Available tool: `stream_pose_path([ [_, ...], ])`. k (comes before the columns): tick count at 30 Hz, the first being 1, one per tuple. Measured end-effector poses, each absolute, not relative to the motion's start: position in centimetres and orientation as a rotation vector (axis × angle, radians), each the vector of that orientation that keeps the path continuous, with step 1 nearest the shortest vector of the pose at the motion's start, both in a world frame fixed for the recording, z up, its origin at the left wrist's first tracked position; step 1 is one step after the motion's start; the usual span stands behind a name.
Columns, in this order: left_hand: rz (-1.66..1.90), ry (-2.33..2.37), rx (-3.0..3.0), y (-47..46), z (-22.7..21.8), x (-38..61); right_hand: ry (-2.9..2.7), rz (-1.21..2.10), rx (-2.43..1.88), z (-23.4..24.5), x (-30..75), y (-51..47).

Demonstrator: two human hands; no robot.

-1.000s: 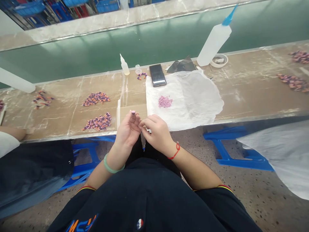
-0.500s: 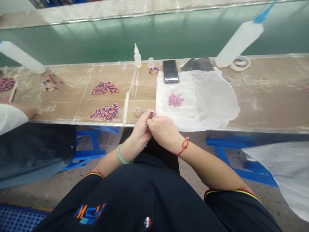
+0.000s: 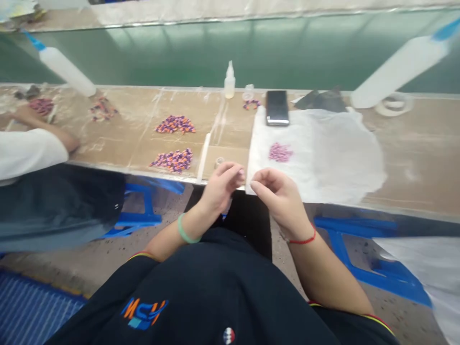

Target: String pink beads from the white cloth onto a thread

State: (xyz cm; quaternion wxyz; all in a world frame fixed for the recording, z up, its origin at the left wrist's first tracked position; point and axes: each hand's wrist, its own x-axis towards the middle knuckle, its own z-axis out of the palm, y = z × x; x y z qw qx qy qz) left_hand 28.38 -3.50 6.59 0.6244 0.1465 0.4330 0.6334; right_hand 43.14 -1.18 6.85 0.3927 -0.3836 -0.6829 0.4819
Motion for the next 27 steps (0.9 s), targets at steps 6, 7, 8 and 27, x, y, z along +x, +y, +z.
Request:
stream_pose_path([
  [6,1.323,1.055,1.065,-5.2,7.8,26.6,-1.707,1.302,-0.89,9.0,43.3,-0.3],
  [7,1.321,1.055,1.08,-5.3,8.1,26.7,-1.752,1.242,-0.89,9.3,43.2,-0.2],
  [8,1.328,1.059,1.078,-5.5,8.3,26.8,-1.795,1.172,-0.892,9.5,43.2,-0.3],
  [27,1.157,0.745,0.49,-5.4,8.5,28.0,-1.954,0.119,-0.766,7.8,43.0,-0.4],
])
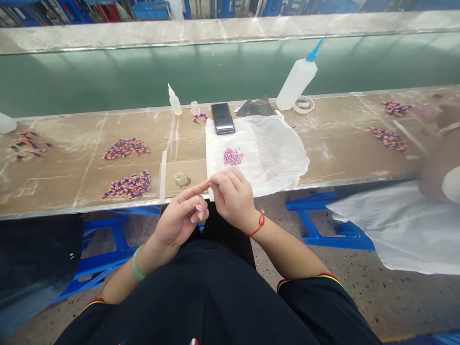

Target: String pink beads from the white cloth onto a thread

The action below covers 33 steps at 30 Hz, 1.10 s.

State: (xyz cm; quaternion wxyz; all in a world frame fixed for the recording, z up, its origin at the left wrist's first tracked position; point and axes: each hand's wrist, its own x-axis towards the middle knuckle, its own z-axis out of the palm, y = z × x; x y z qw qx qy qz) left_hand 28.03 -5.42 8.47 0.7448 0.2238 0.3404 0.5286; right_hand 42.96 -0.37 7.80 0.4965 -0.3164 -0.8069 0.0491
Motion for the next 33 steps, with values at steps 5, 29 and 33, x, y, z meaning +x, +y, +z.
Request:
stream_pose_path([
  [5,1.146,0.737,0.475,-5.5,8.5,27.8,-1.967,0.057,-0.719,7.4,43.0,-0.1],
  [29,1.268,1.102,1.007,-4.3,9.5,27.9,-1.457,1.45,-0.85,9.1,42.9,-1.2],
  [33,1.283,1.124,1.02,-4.2,9.3,28.1,-1.636,1.087,-0.914,9.1,42.7,-1.5],
])
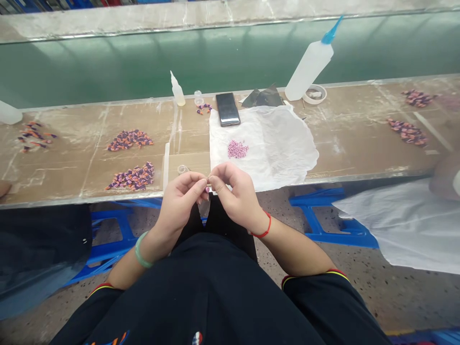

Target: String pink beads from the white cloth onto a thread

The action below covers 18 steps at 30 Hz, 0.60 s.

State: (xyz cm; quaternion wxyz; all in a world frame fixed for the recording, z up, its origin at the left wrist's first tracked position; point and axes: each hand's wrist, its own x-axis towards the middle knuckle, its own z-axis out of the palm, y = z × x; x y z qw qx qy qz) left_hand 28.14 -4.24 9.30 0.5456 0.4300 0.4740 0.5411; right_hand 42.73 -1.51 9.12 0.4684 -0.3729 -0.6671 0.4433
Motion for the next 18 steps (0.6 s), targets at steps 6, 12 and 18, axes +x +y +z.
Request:
stream_pose_path([
  [6,1.357,1.142,1.121,-4.2,8.9,28.4,-1.866,0.541,-0.901,9.1,42.6,-1.7],
  [12,1.346,1.146,1.158,-4.2,9.2,28.1,-1.856,0.851,-0.897,10.2,43.0,-1.5],
  [18,1.313,1.106,1.095,-4.2,9.4,27.8,-1.949,0.914,-0.927,11.3,43.3,-0.9],
])
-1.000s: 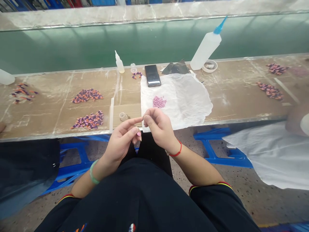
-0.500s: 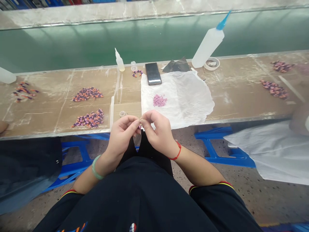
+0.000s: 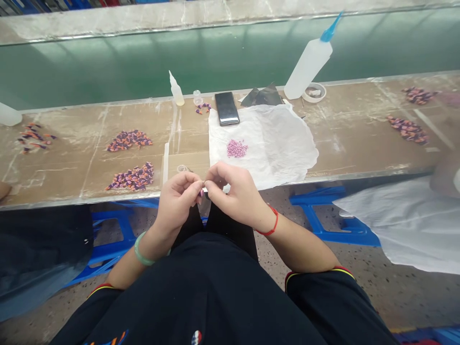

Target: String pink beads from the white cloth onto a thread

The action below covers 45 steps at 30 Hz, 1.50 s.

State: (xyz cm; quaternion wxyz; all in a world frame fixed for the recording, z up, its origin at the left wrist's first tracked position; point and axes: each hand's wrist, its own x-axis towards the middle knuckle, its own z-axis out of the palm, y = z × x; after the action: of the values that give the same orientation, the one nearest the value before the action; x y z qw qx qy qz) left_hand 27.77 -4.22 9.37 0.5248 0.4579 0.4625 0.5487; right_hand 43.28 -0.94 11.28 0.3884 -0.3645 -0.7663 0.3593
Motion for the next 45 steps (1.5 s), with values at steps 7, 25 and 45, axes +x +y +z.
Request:
stream_pose_path([
  [7,1.159,1.097,1.125,-4.2,10.0,26.6,-2.051,0.954,-0.876,11.7,43.3,-0.6],
  [25,1.079,1.036,1.051,-2.9,9.1,23.7,-1.993,1.157,-0.897,11.1,40.6,0.8],
  [45,1.229,1.376,0.925,-5.5,5.0,17.2,-2.926,0.308,-0.803,6.5,35.7,7.9],
])
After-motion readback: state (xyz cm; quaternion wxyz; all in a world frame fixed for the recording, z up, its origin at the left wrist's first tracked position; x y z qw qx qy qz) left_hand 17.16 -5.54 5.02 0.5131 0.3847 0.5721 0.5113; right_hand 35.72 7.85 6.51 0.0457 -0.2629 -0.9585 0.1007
